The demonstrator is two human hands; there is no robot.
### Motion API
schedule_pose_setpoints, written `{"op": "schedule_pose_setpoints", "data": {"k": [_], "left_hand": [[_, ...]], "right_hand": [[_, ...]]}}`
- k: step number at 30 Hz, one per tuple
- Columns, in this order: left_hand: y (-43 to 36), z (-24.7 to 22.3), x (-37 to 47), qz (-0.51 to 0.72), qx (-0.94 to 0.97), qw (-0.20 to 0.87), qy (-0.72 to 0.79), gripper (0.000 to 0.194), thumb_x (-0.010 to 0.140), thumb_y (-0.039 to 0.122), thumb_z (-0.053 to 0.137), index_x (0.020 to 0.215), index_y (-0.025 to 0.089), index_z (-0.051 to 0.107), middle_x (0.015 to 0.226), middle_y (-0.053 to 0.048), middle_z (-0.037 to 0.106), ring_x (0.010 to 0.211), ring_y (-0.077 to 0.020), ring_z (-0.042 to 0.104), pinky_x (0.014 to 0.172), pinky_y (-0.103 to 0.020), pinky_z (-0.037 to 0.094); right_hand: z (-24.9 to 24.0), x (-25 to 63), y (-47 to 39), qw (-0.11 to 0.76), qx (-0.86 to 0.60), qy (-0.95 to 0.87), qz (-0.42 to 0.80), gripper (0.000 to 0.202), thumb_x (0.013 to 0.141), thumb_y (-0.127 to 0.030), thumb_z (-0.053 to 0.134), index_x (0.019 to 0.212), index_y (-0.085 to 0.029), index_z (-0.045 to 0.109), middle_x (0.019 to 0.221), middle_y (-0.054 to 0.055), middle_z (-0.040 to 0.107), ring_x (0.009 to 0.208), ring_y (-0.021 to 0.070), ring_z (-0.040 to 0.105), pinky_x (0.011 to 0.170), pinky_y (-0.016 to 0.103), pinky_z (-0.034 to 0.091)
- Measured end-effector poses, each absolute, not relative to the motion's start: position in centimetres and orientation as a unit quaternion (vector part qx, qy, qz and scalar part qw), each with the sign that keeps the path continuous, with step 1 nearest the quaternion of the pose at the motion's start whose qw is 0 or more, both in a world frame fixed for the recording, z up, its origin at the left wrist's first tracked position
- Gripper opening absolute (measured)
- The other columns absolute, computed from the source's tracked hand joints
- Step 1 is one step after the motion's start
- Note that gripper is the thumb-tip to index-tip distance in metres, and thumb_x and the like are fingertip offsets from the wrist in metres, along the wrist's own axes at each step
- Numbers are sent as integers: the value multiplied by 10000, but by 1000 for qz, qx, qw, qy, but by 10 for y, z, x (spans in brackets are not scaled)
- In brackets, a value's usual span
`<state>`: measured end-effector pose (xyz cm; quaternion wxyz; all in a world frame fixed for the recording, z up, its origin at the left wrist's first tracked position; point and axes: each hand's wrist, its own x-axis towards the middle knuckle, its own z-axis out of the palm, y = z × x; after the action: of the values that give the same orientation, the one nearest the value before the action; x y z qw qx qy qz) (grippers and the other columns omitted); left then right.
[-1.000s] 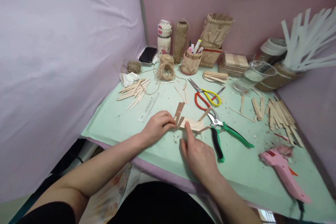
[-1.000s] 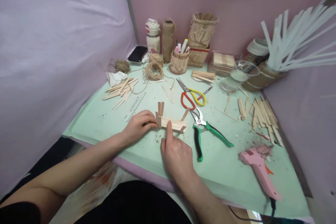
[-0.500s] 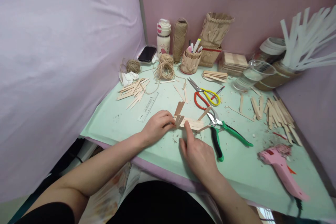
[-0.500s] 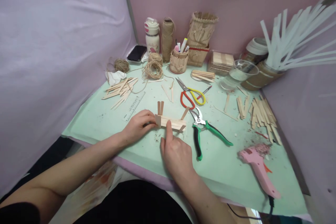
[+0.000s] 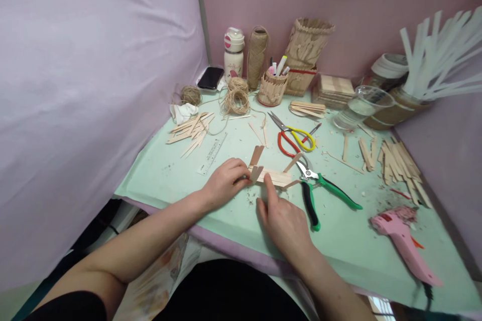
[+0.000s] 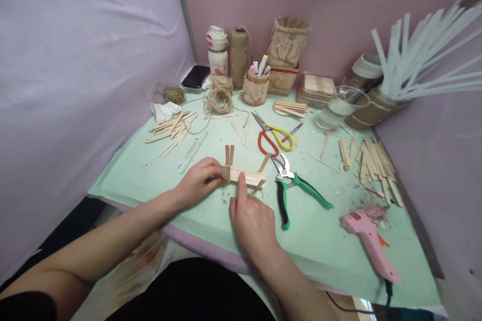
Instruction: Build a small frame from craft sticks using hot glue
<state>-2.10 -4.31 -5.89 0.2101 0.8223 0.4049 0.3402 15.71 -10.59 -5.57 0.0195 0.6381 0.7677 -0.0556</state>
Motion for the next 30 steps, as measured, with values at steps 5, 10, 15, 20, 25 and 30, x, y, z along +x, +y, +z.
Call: {"op": "schedule_pose_setpoints", "data": {"k": [5,10,15,20,25,30], "left_hand": [[-45,-58,-21,338,817,219,413,68,841,167,684,846,178,617,864,-33,607,856,-179,570,788,-316,477],[-44,-60,-25,329,798,218,455,498,722,264,803,1130,183,530,1129,-101,582,1079,-261,544,928,-429,484],[-33,-55,-26,289,789,312,444,1058,620,324,868,1467,197,248,1486,-171,384,1385,-317,389,1127,-475,372],[-26,-48,-19,276,773,373,432,1013,664,241,806,1494,205,227,1362,-139,548,1289,-299,521,1089,-448,406],[-27,-49,-18,283,760,386,441,968,686,210,771,1492,212,235,1290,-113,601,1216,-273,573,1048,-417,428],[-28,-47,-17,286,751,402,438,969,685,199,769,1495,217,240,1185,-84,639,1135,-248,610,1012,-392,447]], "right_hand": [[-54,157,-105,21,643,763,-62,577,978,-335,453,1507,-132,345,680,47,718,610,224,704,481,276,314],[-52,157,-106,20,642,764,-69,578,986,-344,439,1511,-126,337,681,45,718,610,225,700,487,282,309],[-52,157,-106,13,641,764,-74,571,990,-352,432,1509,-130,343,680,44,719,614,224,700,488,281,296],[-53,158,-105,16,642,762,-80,578,985,-334,442,1515,-132,333,701,52,729,627,224,705,497,278,305],[-53,157,-105,18,643,762,-74,576,982,-336,447,1510,-130,341,694,55,726,632,227,708,495,280,304],[-54,156,-104,7,639,766,-74,567,983,-326,442,1505,-125,345,681,45,719,618,220,705,490,281,298]]}}
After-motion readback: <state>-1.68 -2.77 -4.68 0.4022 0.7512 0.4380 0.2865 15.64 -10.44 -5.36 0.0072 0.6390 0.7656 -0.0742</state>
